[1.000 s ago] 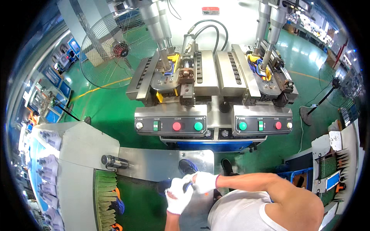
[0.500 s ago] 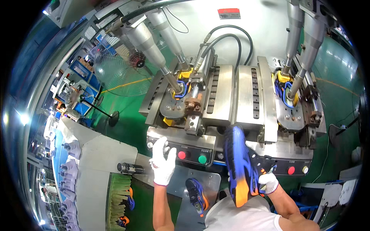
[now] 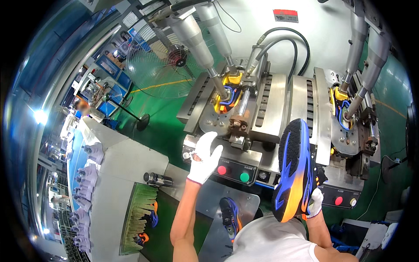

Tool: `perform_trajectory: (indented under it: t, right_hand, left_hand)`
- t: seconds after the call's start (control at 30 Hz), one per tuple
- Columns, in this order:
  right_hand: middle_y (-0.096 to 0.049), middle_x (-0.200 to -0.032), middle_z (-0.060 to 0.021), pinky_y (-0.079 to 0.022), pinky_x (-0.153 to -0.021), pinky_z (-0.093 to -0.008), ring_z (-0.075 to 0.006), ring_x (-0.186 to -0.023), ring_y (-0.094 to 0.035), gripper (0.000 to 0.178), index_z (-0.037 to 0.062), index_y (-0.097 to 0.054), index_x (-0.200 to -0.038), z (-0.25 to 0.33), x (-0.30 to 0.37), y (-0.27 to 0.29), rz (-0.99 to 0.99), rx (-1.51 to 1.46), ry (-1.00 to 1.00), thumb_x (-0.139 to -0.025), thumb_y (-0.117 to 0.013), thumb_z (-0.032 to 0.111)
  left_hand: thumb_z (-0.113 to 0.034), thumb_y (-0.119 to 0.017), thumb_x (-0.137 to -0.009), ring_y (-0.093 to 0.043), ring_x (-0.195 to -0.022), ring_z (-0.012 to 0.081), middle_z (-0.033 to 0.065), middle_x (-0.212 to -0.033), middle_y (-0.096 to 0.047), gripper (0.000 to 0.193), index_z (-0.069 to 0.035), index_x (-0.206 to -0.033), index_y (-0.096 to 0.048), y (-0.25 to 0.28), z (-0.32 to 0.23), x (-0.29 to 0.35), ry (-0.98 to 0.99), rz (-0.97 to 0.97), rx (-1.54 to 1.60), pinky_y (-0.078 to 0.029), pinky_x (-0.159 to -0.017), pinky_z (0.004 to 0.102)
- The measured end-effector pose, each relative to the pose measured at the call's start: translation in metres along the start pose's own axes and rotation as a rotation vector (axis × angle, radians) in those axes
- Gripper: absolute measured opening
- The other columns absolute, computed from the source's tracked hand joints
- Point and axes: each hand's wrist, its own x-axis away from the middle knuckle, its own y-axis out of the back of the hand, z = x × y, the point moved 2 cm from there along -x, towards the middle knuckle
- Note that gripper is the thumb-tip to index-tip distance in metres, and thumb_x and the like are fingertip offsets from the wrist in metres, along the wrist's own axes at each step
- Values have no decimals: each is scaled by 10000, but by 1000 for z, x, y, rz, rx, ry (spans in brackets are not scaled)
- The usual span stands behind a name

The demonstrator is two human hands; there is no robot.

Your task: The person places sneaker uppers into a sole-attaching machine, retrieves attached components from the machine, and places the completed shoes into a conveyor oven.

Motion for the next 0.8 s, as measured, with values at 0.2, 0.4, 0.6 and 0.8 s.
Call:
perform_trajectory:
  t: [0.2,0.4,0.6,0.8]
  right_hand:
    - [-640,-1361,-244,-548,-1061,-467,-366,-1202,-674,519,-96,-529,-1410,-11,-1,8,-93,-48,-48,-955,-467,146]
    - [-675,-1025,-141,-584,-802,-374,-243,-877,-682,471,-78,-544,-1354,-11,-10,-16,-390,38,-99,-891,-553,9]
    - [-640,-1343,-209,-618,-927,-461,-349,-1105,-706,820,6,-407,-1542,-10,-18,-22,-372,-50,-175,-756,-616,-95]
    - [-444,-1570,-160,-497,-1108,-459,-323,-1336,-555,1015,44,-225,-1638,6,-22,-37,-399,67,-179,-732,-663,-84]
  left_hand:
    - [-158,-726,-931,-595,-1267,357,203,-1341,-625,455,-11,-1344,-602,0,16,-11,-6,24,17,-456,-1104,429]
    - [-139,-681,-951,-574,-1304,362,197,-1378,-612,451,-27,-1378,-587,-34,41,-51,-36,97,71,-437,-1129,430]
    - [-118,-592,-978,-524,-1356,393,222,-1416,-584,471,-29,-1438,-554,-110,97,-102,-58,183,22,-402,-1164,458]
    - [-236,-720,-899,-321,-1492,473,309,-1585,-364,844,-104,-1623,-306,-182,117,-166,182,242,-16,-278,-1238,483]
